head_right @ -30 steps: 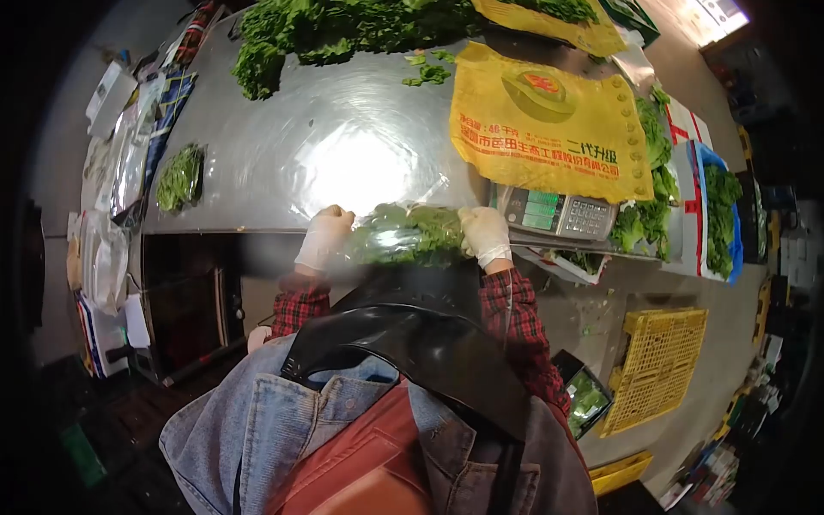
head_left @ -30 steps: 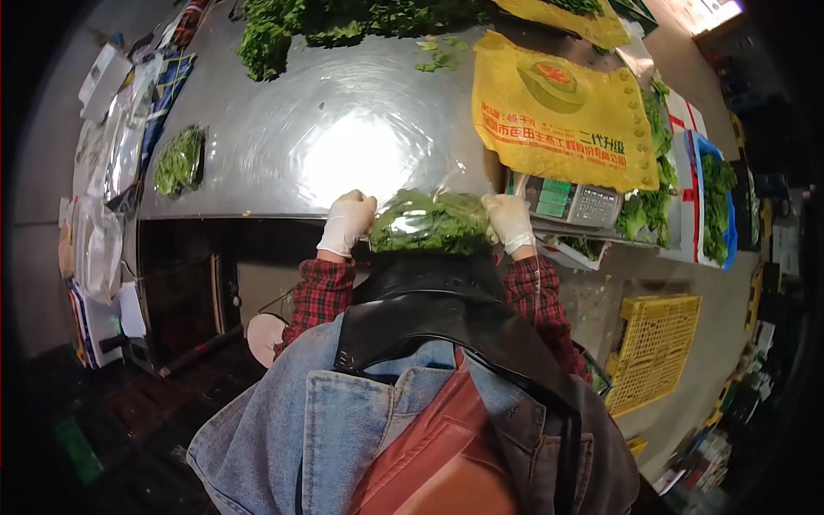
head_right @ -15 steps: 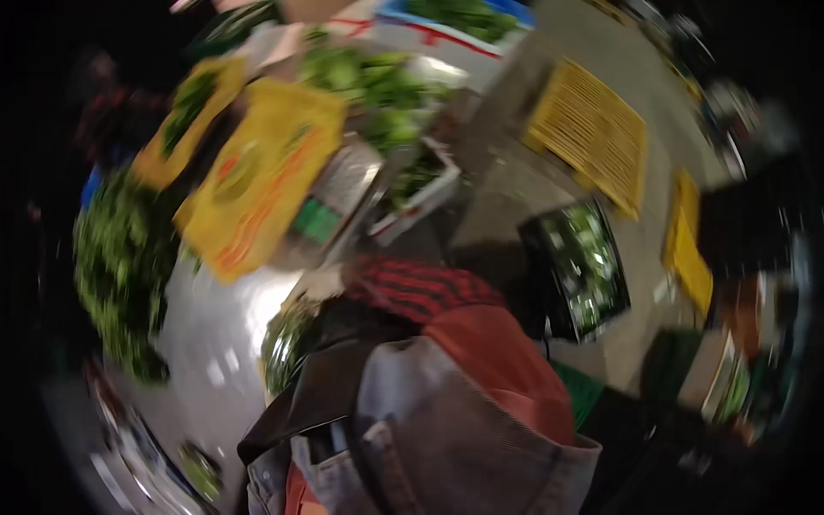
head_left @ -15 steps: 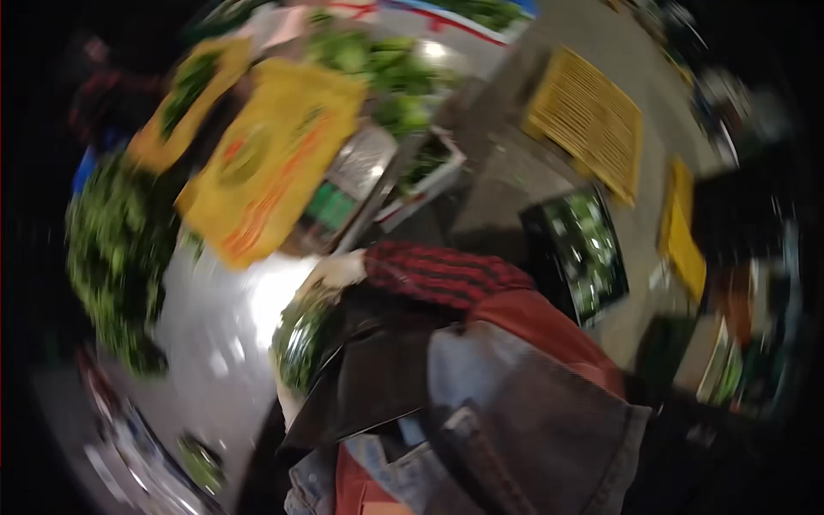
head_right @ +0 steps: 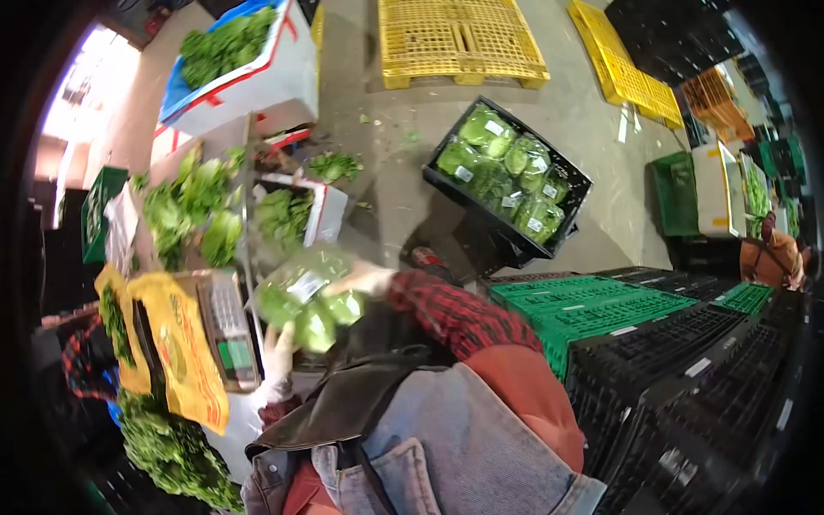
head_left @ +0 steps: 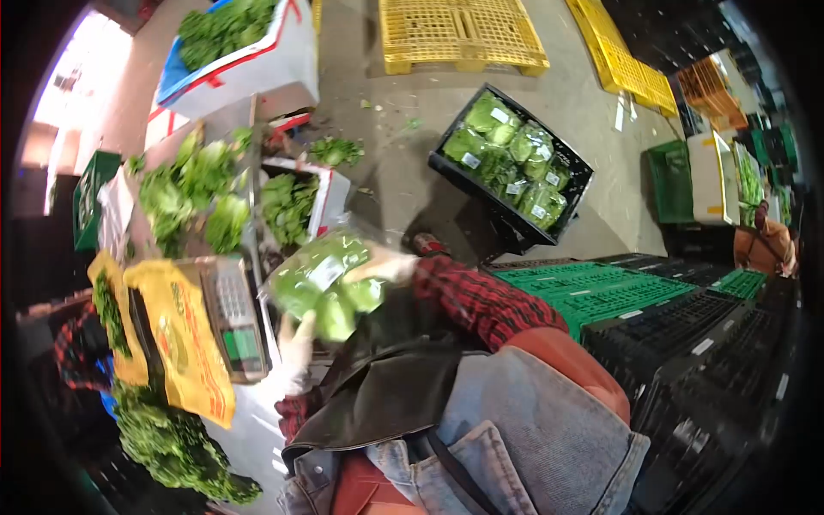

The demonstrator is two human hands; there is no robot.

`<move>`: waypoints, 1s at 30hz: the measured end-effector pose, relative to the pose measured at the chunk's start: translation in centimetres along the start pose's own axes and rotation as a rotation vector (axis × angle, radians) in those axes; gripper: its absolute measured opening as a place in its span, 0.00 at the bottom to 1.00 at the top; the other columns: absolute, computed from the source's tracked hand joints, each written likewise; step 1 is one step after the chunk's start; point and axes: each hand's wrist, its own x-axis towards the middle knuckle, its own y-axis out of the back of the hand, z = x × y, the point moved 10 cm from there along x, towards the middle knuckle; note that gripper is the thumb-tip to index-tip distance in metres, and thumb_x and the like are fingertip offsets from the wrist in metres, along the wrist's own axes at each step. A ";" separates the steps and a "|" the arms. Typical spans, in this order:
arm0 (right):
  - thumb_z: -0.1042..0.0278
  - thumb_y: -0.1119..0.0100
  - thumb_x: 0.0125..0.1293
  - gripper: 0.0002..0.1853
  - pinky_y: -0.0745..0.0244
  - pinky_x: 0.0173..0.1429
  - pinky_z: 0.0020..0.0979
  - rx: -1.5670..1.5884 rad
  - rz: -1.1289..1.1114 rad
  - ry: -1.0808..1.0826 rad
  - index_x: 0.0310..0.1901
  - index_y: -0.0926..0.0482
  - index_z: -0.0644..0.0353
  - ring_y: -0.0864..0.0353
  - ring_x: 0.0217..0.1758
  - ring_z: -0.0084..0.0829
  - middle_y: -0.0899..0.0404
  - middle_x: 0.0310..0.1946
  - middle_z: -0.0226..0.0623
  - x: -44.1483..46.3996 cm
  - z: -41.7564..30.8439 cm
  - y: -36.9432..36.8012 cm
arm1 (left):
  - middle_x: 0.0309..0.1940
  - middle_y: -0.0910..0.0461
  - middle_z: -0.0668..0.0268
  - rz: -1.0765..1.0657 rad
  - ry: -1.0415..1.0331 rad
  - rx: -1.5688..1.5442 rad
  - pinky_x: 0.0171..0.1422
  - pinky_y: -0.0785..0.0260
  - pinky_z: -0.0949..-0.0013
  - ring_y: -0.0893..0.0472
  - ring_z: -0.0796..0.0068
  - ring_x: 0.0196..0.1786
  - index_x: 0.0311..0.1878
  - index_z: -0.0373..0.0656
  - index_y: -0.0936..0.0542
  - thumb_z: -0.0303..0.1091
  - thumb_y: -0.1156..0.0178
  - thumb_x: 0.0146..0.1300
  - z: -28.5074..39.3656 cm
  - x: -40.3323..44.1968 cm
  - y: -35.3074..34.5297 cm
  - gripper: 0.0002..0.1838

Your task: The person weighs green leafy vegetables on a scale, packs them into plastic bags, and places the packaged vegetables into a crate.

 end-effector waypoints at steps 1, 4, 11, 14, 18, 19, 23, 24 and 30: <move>0.64 0.30 0.63 0.35 0.25 0.64 0.34 0.232 0.009 -0.012 0.69 0.33 0.63 0.22 0.59 0.29 0.21 0.57 0.37 -1.6 2.2 5.6 | 0.62 0.24 0.57 -0.101 0.027 -0.064 0.60 0.29 0.67 0.24 0.71 0.61 0.72 0.39 0.33 0.39 0.38 0.70 3.5 1.3 -4.8 0.31; 0.61 0.39 0.69 0.24 0.19 0.56 0.40 0.701 0.308 -0.170 0.61 0.26 0.65 0.16 0.51 0.35 0.18 0.53 0.42 -11.6 8.8 21.4 | 0.65 0.25 0.55 -0.383 -0.067 -0.078 0.62 0.30 0.69 0.25 0.69 0.64 0.75 0.41 0.37 0.35 0.35 0.68 9.2 3.8 -19.3 0.35; 0.62 0.30 0.63 0.28 0.17 0.52 0.46 0.870 1.106 -0.046 0.61 0.27 0.66 0.16 0.52 0.40 0.18 0.52 0.45 -28.1 14.9 47.0 | 0.65 0.26 0.54 -0.580 0.149 0.287 0.66 0.31 0.69 0.25 0.67 0.65 0.74 0.40 0.36 0.30 0.35 0.66 6.5 8.8 -30.3 0.35; 0.62 0.28 0.62 0.33 0.19 0.57 0.45 0.682 1.232 -0.058 0.63 0.31 0.70 0.18 0.56 0.42 0.20 0.55 0.49 -28.6 20.0 55.6 | 0.65 0.25 0.54 -0.553 0.216 0.296 0.66 0.31 0.69 0.24 0.67 0.65 0.74 0.40 0.36 0.29 0.35 0.66 4.2 10.8 -30.4 0.34; 0.46 0.38 0.67 0.49 0.23 0.62 0.44 -0.160 1.380 -0.762 0.75 0.52 0.72 0.19 0.58 0.47 0.24 0.60 0.53 -26.4 27.9 63.1 | 0.65 0.25 0.54 -0.498 0.310 0.322 0.68 0.32 0.69 0.25 0.68 0.65 0.74 0.39 0.36 0.26 0.37 0.67 1.7 11.7 -31.1 0.33; 0.43 0.41 0.68 0.52 0.25 0.63 0.44 -0.295 1.416 -1.165 0.76 0.58 0.74 0.21 0.61 0.47 0.27 0.64 0.57 -27.1 29.3 62.8 | 0.65 0.26 0.55 -0.497 0.374 0.300 0.69 0.34 0.70 0.26 0.69 0.66 0.74 0.38 0.36 0.25 0.38 0.67 1.5 12.0 -31.6 0.33; 0.48 0.35 0.65 0.55 0.30 0.69 0.40 -0.289 1.441 -1.092 0.75 0.61 0.77 0.25 0.65 0.49 0.31 0.66 0.61 -23.5 28.6 61.6 | 0.64 0.25 0.56 -0.516 0.401 0.314 0.70 0.35 0.70 0.26 0.71 0.66 0.74 0.38 0.36 0.24 0.39 0.68 2.7 12.8 -32.0 0.32; 0.48 0.35 0.65 0.55 0.30 0.69 0.40 -0.296 1.429 -1.085 0.75 0.61 0.77 0.25 0.65 0.49 0.31 0.66 0.61 -22.7 28.8 60.7 | 0.63 0.24 0.56 -0.527 0.376 0.321 0.70 0.34 0.70 0.26 0.71 0.66 0.74 0.38 0.36 0.25 0.40 0.69 3.4 12.7 -31.8 0.31; 0.72 0.48 0.71 0.20 0.25 0.61 0.37 -0.174 1.593 -0.043 0.63 0.29 0.60 0.22 0.57 0.39 0.22 0.54 0.41 -18.5 20.8 57.1 | 0.63 0.23 0.56 -0.382 0.070 0.363 0.68 0.32 0.69 0.24 0.70 0.65 0.72 0.38 0.33 0.26 0.38 0.68 10.2 14.1 -27.0 0.29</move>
